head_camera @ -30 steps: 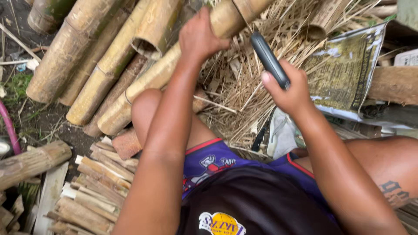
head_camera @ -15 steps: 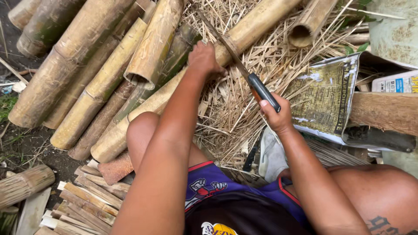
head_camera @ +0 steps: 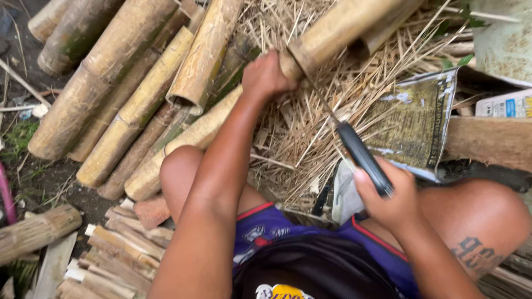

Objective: The person uses a hand saw to cut bamboo poles into shorter sections. They hold the bamboo with one hand and saw with the other, then stack the cut pieces.

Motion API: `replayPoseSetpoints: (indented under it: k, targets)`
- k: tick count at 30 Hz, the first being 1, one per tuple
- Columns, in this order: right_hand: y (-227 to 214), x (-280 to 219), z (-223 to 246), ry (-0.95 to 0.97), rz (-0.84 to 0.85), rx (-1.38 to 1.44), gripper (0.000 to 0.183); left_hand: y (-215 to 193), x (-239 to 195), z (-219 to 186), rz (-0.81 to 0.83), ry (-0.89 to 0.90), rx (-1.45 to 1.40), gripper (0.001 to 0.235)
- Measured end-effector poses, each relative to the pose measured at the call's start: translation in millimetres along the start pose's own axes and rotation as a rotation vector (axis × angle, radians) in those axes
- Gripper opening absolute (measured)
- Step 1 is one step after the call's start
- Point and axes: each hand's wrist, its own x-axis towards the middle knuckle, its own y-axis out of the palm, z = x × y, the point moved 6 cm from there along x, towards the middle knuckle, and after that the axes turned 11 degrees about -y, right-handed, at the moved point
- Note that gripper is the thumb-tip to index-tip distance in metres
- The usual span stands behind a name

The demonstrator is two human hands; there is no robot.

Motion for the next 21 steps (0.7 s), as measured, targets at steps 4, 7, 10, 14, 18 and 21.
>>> replayPoseSetpoints:
  k: [4, 7, 10, 14, 18, 21]
  targets:
    - [-60, -89, 37, -0.026, -0.018, 0.005, 0.024, -13, 5, 13, -0.036, -0.005, -0.108, 0.081]
    - [-63, -69, 20, -0.030, -0.079, -0.063, 0.021, -29, 5, 14, -0.179, -0.002, 0.091, 0.071]
    - [-33, 4, 10, -0.140, -0.065, -0.064, 0.025, -55, 5, 21, -0.207, 0.009, -0.169, 0.075]
    - [-19, 12, 35, -0.066, 0.000, -0.120, 0.024, -60, -13, 7, -0.377, 0.078, -0.117, 0.091]
    - [-48, -31, 50, -0.180, -0.004, -0.155, 0.022, -35, -20, 16, -0.297, 0.053, -0.113, 0.083]
    - [-31, 0, 38, -0.282, -0.058, -0.084, 0.021, -47, -17, 10, -0.338, 0.117, -0.069, 0.081]
